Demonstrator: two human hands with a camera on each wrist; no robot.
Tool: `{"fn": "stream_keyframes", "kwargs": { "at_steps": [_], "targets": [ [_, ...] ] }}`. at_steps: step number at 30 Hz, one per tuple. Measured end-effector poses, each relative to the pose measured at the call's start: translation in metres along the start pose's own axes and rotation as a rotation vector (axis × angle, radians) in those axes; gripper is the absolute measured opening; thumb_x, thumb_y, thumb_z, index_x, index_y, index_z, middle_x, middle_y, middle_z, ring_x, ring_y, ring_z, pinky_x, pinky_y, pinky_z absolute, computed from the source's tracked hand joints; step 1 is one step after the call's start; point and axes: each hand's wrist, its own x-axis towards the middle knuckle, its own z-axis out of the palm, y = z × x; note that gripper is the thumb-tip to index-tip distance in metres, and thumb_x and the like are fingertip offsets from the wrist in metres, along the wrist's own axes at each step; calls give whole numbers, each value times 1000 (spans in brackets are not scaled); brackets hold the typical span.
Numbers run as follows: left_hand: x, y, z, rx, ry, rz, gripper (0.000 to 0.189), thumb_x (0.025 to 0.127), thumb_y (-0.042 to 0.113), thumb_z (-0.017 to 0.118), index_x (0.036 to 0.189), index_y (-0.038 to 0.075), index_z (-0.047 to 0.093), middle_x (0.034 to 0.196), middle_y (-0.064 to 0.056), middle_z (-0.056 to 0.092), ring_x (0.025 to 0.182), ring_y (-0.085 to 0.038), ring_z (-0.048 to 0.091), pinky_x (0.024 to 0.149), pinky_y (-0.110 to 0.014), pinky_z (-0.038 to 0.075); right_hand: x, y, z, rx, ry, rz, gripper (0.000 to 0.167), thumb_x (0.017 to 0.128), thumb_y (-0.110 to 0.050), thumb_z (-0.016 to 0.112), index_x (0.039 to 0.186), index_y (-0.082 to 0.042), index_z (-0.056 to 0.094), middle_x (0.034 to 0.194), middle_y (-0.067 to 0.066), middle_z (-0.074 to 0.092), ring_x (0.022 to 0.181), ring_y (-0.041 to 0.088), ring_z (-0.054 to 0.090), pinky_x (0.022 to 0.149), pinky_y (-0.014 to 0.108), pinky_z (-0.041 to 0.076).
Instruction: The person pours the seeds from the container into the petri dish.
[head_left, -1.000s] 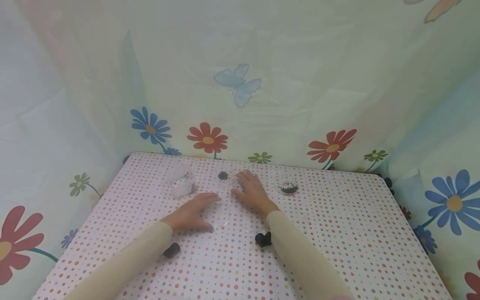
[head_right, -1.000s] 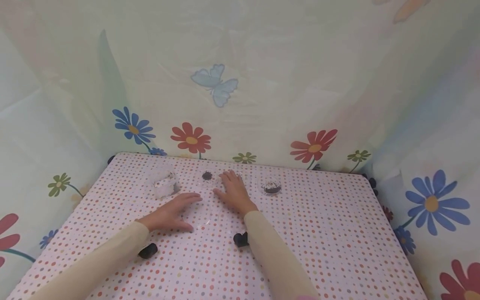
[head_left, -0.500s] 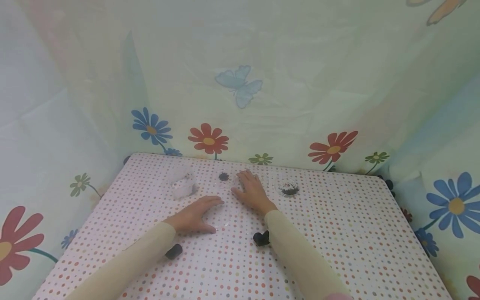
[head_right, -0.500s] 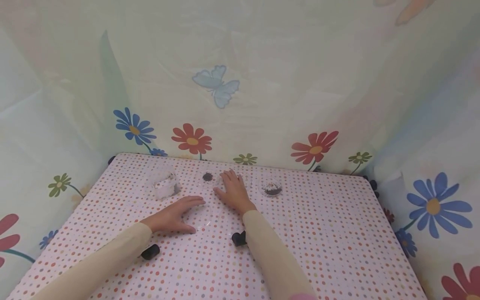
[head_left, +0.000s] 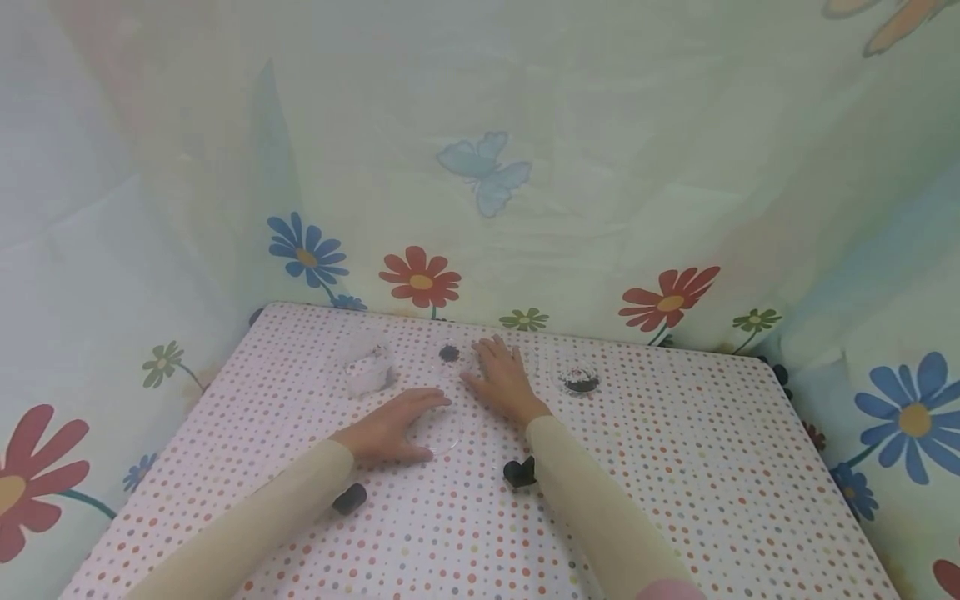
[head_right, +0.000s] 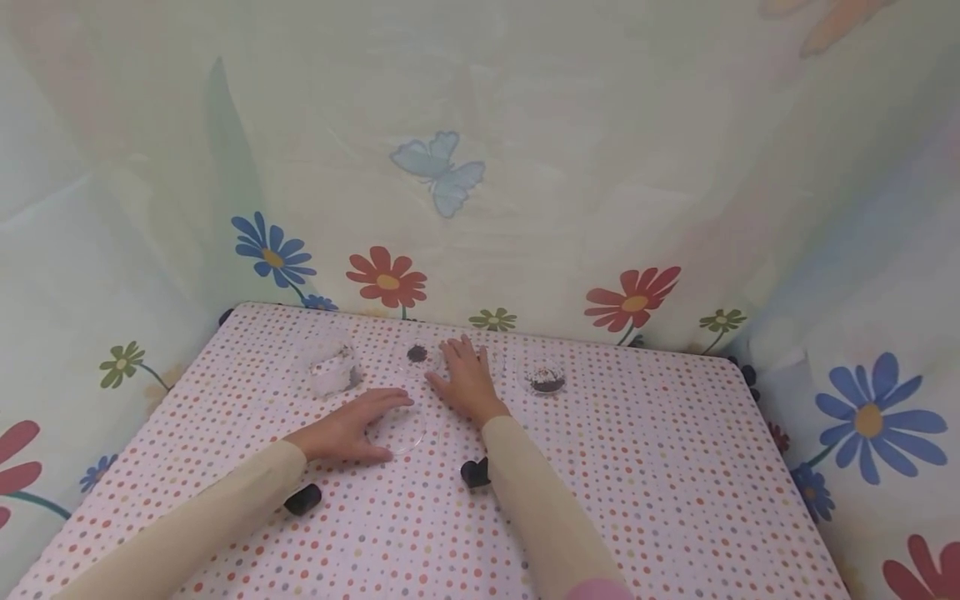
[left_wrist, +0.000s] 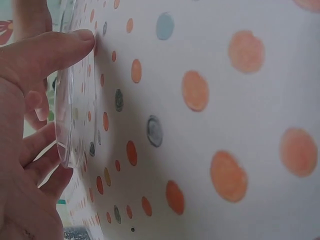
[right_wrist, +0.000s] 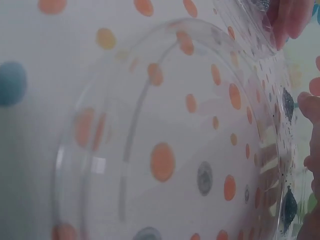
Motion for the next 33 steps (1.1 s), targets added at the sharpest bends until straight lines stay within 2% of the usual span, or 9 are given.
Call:
{"fn": "stream_keyframes", "kwargs": {
  "at_steps": [6,14,21,27,33],
  "targets": [
    [2,0,-1,19,24,-7,78,81,39,75,148,34,36,160,7,27,148,-19,24,118,-47,29,2,1,2,-6,-19,4,68,95,-52,50,149,-14,35,158,9,31,151,28,12,122,56,5],
    [5,-5,-6,14,86,-25,81,82,43,74,150,33,32,160,8,24,148,-19,24,117,-49,31,5,-1,2,-16,-3,6,65,97,-52,48,149,-14,36,158,8,31,151,29,13,121,58,7],
    [10,-10,-8,41,109,24,81,81,43,75,149,30,34,160,3,26,148,-22,25,117,-49,30,8,-3,4,-24,8,16,65,97,-52,46,149,-14,36,158,8,32,151,29,14,122,56,6],
    [12,-10,-10,58,131,24,83,80,42,76,150,26,34,159,0,27,147,-24,26,116,-51,31,10,-3,7,-37,27,27,65,97,-53,46,149,-15,36,157,7,32,151,28,15,122,56,7],
    [13,-11,-11,70,151,21,81,80,44,75,149,27,35,159,2,28,147,-23,27,115,-49,33,11,-6,7,-20,33,33,66,97,-54,44,149,-15,36,157,7,32,151,28,15,122,57,8]
  ]
}}
